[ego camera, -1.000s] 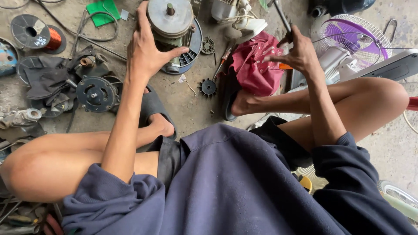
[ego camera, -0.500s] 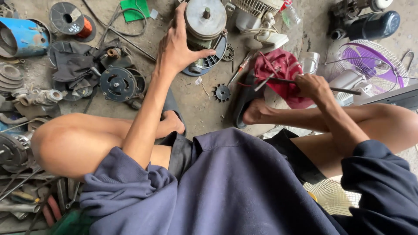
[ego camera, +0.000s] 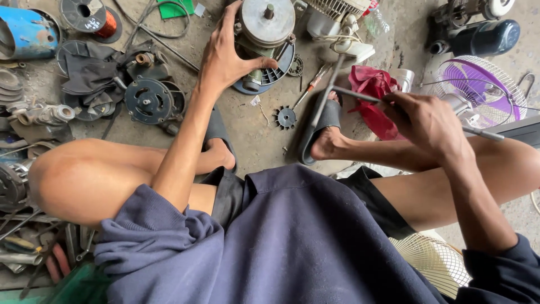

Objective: Disassembling a motor assembly using a T-wrench and other hand tools to access and remove internal components.

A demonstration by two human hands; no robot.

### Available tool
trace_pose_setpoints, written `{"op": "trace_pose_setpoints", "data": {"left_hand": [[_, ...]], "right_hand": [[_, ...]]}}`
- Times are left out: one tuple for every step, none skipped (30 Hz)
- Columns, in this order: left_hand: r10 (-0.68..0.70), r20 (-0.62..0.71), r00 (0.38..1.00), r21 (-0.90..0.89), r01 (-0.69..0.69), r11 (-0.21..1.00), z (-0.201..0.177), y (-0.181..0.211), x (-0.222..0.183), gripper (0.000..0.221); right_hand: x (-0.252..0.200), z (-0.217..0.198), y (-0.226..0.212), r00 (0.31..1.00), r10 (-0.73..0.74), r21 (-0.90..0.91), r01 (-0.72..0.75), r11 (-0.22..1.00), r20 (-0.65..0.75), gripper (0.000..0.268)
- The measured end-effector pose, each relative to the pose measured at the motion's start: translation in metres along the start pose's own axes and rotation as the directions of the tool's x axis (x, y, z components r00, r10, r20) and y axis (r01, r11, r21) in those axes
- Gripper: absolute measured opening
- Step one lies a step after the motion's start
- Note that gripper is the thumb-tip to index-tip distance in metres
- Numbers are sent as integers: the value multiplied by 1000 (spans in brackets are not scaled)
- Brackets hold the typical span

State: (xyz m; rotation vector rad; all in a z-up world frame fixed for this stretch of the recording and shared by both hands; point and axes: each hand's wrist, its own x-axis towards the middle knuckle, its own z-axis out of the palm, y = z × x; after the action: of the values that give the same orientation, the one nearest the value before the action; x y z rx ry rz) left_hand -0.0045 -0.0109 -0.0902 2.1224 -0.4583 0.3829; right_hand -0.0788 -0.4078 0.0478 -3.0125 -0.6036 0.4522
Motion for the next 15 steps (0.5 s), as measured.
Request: {"op": "trace_pose_setpoints", "data": {"left_hand": [[-13, -11, 1000, -19, 13, 1000, -2, 2, 1, 107], [-23, -22, 999, -39, 23, 999, -3, 3, 2, 94], [-22, -18, 1000, -37, 22, 999, -4, 4, 3, 94], [-18, -20, 1000, -44, 17, 999, -5, 4, 3, 93], [-14, -23, 1000, -51, 12, 999, -7, 4, 3, 91], [-14, -21, 1000, -48, 13, 999, -8, 4, 3, 91], [-14, -19, 1000, -68, 12, 998, -9, 5, 3, 88], [-13, -17, 1000, -89, 11, 996, -10, 5, 4, 86], [-12, -15, 1000, -86, 11, 996, -11, 3, 3, 86], [-26, 4, 1000, -96, 26, 995, -11, 1, 3, 85], [-39, 22, 999, -107, 41, 993, -11, -1, 2, 85], [-41, 20, 999, -108, 43, 993, -13, 0, 1, 85], [-55, 33, 998, -125, 59, 990, -14, 0, 0, 85], [-67, 46, 997, -140, 73, 987, -15, 1, 0, 85], [-68, 44, 997, -139, 74, 988, -17, 3, 2, 85]], "right_hand": [[-5, -7, -17, 991, -113, 73, 117, 990, -68, 17], [-9, -14, -34, 965, -214, 137, 235, 962, -148, 10], [-11, -10, -40, 966, -212, 141, 233, 962, -150, 10], [-12, -5, -45, 937, -307, 72, 322, 944, -165, 17], [-13, -1, -51, 900, -400, 1, 406, 914, -174, 24], [-9, 1, -53, 899, -400, 4, 407, 913, -177, 24], [-4, 3, -56, 883, -420, -55, 419, 907, -211, 23], [0, 6, -58, 864, -441, -114, 426, 898, -244, 25], [7, 13, -53, 863, -440, -112, 426, 898, -247, 25], [15, 21, -48, 886, -385, -110, 369, 923, -256, 20], [23, 28, -43, 906, -329, -107, 312, 944, -266, 21], [21, 29, -44, 906, -331, -108, 314, 943, -264, 21], [20, 30, -45, 908, -336, -106, 320, 942, -249, 19], [19, 31, -45, 910, -342, -104, 327, 939, -235, 18], [19, 30, -45, 909, -345, -105, 329, 938, -235, 18]]}}
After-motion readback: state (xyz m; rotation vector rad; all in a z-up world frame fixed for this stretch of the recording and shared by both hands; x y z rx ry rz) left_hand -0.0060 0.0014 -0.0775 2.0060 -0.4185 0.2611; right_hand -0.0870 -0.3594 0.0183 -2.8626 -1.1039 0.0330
